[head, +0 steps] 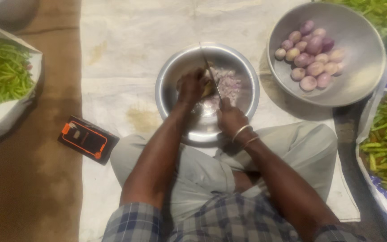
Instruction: The person chops onions with a knife in a bowl while sitting on the floor surrounded by sacks of green chilies.
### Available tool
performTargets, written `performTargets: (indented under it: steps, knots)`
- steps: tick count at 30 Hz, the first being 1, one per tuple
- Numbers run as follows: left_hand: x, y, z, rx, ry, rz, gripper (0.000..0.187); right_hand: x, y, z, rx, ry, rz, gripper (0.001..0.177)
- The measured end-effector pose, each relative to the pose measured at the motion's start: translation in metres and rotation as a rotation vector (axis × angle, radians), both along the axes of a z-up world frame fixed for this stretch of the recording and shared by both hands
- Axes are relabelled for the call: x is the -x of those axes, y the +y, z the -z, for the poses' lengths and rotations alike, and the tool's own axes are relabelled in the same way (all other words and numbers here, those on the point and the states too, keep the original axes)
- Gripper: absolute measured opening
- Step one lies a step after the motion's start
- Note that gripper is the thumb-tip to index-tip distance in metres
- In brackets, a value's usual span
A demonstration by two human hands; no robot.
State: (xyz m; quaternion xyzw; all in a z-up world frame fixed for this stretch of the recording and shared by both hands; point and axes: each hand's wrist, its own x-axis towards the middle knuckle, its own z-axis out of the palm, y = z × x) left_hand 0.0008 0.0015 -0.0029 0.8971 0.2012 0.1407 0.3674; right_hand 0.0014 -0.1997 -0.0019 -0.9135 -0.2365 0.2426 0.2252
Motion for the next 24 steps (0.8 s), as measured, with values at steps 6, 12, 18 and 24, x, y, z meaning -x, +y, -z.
performTargets:
  steps: [6,12,18,24]
  knots:
    - [-0.004,-0.002,0.001,0.049,0.009,-0.021,0.014,0.006,0.011,0.009,0.102,-0.131,-0.042,0.035]
    - [-0.008,-0.001,-0.001,-0.105,0.000,-0.029,0.016,-0.019,0.023,0.030,0.033,-0.065,-0.064,0.035]
    - [-0.004,-0.012,-0.009,-0.242,0.004,0.006,0.022,-0.005,-0.038,0.031,-0.218,-0.285,-0.236,0.020]
    - [-0.003,-0.007,-0.016,-0.044,0.073,0.032,0.041,0.017,-0.045,-0.009,-0.101,0.041,0.041,0.035]
